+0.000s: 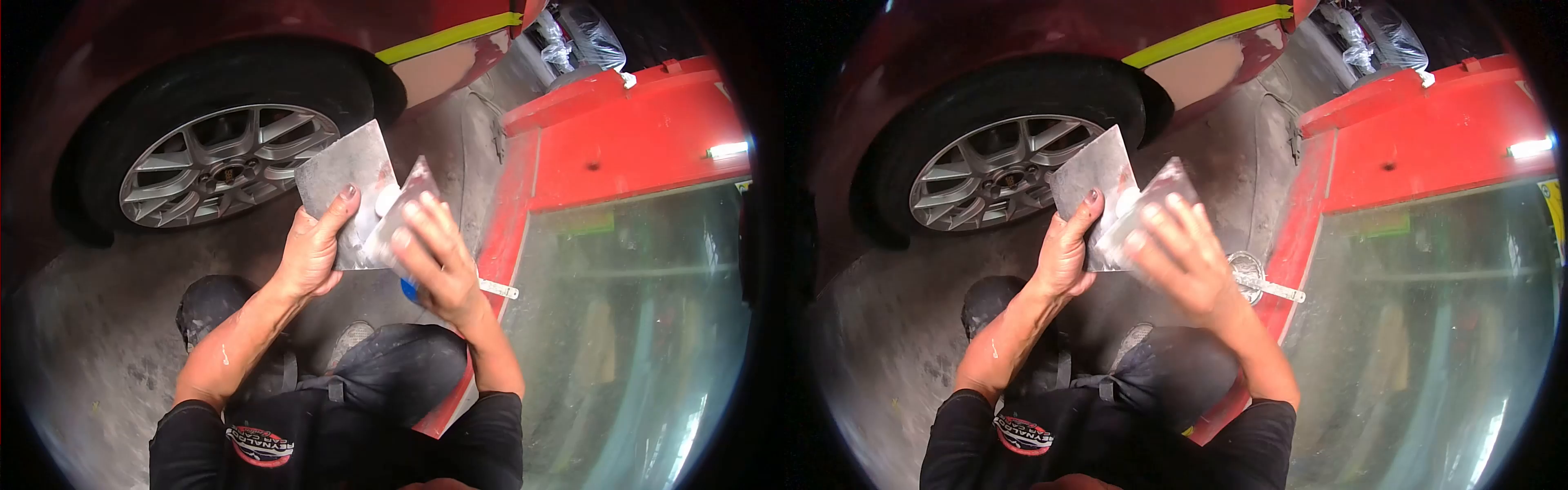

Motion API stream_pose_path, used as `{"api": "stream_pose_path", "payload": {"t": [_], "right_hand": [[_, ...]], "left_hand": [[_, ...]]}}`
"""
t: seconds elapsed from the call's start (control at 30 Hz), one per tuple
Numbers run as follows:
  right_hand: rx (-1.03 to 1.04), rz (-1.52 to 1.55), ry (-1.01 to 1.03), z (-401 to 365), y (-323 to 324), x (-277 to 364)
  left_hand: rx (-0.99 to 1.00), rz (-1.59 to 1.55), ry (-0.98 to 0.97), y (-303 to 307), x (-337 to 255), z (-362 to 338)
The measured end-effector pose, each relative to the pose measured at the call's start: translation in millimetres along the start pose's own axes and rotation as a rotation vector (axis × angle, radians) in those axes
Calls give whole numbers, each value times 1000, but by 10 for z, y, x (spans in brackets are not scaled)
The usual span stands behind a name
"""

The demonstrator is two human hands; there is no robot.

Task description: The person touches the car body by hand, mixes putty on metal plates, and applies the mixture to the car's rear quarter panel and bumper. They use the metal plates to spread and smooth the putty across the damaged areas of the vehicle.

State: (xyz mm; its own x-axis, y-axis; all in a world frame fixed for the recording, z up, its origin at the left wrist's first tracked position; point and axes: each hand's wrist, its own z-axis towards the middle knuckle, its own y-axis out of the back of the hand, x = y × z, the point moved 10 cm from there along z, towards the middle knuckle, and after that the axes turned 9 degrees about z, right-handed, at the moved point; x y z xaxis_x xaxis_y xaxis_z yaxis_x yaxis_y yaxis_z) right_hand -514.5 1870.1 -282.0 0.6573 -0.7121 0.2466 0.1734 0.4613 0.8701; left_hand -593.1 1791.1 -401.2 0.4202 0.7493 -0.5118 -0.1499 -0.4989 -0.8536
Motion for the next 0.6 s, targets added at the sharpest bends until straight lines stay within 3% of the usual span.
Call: {"api": "stream_pose_path", "payload": {"t": [0.13,0.27,0.37,0.6], "right_hand": [[261,-381,-87,-186,-85,-399],[11,-354,-116,-243,150,-331],[56,-446,47,-67,151,-23],[78,-524,127,105,117,-38]], "left_hand": [[11,54,-103,-17,-271,-30],[-92,279,-225,141,-479,0],[-124,465,-288,147,-522,16],[-124,518,-265,140,-544,-5]]}}
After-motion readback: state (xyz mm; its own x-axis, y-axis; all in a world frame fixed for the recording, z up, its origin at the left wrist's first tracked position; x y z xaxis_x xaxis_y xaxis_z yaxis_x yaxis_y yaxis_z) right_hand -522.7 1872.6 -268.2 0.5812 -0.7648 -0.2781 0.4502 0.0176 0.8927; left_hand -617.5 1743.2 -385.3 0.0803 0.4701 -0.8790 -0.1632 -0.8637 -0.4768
